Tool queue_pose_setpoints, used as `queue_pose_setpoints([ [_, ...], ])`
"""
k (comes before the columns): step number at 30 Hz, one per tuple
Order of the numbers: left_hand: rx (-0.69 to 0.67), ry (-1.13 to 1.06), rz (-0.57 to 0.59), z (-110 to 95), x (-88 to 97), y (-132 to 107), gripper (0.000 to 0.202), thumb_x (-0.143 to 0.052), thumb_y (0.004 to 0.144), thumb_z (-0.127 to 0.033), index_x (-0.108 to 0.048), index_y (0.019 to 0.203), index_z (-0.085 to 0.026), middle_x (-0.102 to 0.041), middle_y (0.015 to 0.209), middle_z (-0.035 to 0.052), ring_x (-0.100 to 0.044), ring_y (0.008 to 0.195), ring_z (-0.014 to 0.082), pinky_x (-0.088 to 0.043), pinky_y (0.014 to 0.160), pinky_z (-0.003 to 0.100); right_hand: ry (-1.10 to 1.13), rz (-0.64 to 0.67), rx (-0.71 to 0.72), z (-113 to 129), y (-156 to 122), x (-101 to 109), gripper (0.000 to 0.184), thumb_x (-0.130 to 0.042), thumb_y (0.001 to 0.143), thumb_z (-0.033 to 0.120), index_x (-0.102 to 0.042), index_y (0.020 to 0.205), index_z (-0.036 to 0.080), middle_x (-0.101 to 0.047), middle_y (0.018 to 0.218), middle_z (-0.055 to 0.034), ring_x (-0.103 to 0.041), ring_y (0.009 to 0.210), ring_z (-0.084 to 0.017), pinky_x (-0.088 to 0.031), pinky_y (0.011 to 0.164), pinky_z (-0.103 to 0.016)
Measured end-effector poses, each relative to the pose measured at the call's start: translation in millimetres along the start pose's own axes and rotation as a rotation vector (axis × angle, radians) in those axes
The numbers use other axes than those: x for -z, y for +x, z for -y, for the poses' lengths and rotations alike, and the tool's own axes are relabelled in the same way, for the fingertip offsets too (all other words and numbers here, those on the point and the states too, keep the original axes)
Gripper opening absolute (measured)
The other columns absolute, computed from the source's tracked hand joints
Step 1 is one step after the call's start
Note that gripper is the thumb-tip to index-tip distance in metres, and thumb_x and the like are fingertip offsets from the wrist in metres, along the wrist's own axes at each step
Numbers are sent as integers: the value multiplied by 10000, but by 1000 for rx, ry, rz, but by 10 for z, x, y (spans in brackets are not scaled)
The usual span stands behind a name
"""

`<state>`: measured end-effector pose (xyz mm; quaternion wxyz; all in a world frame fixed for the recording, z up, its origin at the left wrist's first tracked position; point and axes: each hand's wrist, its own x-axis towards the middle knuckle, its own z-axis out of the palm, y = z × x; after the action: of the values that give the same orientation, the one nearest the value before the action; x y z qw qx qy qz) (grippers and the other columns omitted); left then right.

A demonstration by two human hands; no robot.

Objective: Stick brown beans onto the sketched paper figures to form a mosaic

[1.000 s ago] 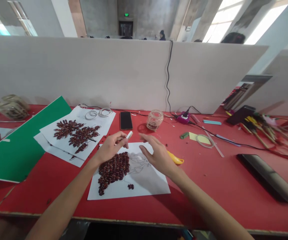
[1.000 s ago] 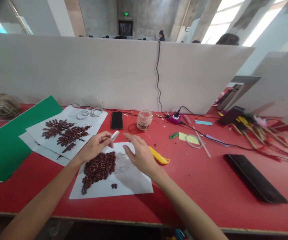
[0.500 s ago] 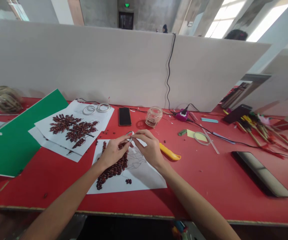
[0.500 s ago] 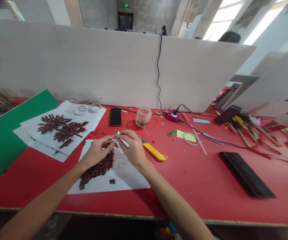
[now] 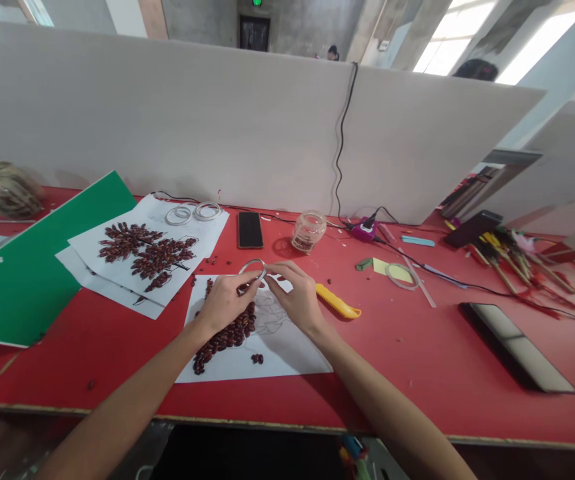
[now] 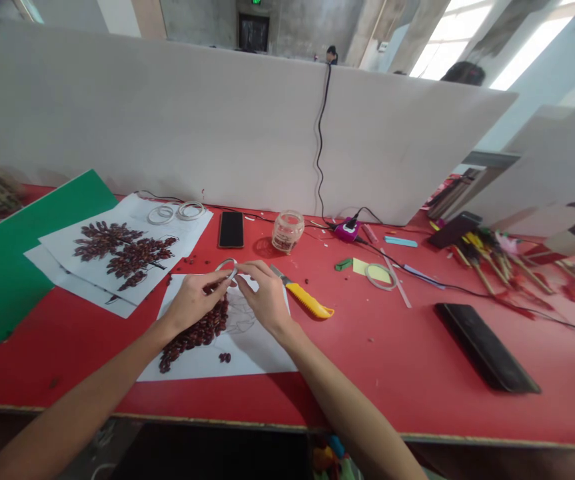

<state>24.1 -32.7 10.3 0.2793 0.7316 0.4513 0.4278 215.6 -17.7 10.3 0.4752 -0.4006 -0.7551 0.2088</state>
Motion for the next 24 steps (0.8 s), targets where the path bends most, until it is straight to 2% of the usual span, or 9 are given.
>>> queue_pose_setpoints([
  [4,-2,42,-6,12,-4,1,286,-598,1002,-312,-772,1211,-225,-815,1073,56,-783,910,230,-598,870,313,-6,3,-10,1,-5,-2,175,-624,988,299,-737,1119,267,-719,1025,-58,-681,913,-206,-582,798,-355],
  [9,34,69,22,10,8,9,286,-590,1005,-327,-772,1203,-230,-802,1136,67,-774,1006,251,-584,912,332,66,31,-64,-10,7,-4,96,-626,976,311,-677,1018,243,-695,995,-50,-669,928,-199,-590,812,-349],
  [14,106,53,38,-5,27,25,264,-611,999,-374,-775,1132,-216,-815,963,50,-772,879,233,-579,799,292,300,46,-186,5,15,8,160,-684,942,382,-642,934,227,-700,1011,-54,-676,945,-193,-589,868,-362],
  [18,116,-50,66,-6,40,47,261,-600,1009,-383,-788,1054,-207,-795,855,23,-747,801,208,-567,786,285,459,34,-356,1,10,47,293,-768,869,468,-621,875,215,-725,910,-48,-690,838,-189,-587,779,-338],
  [21,102,-84,47,16,30,55,232,-626,989,-354,-793,1044,-204,-809,974,38,-749,927,225,-569,866,303,512,-10,-384,-19,6,71,350,-792,850,455,-620,1047,223,-717,840,-11,-680,769,-174,-570,740,-324],
  [24,89,-92,10,32,8,51,209,-644,967,-319,-788,1057,-199,-806,1071,56,-746,985,232,-576,889,313,468,24,-347,-20,3,83,436,-757,886,419,-595,1250,242,-712,882,-5,-671,781,-169,-557,727,-314],
])
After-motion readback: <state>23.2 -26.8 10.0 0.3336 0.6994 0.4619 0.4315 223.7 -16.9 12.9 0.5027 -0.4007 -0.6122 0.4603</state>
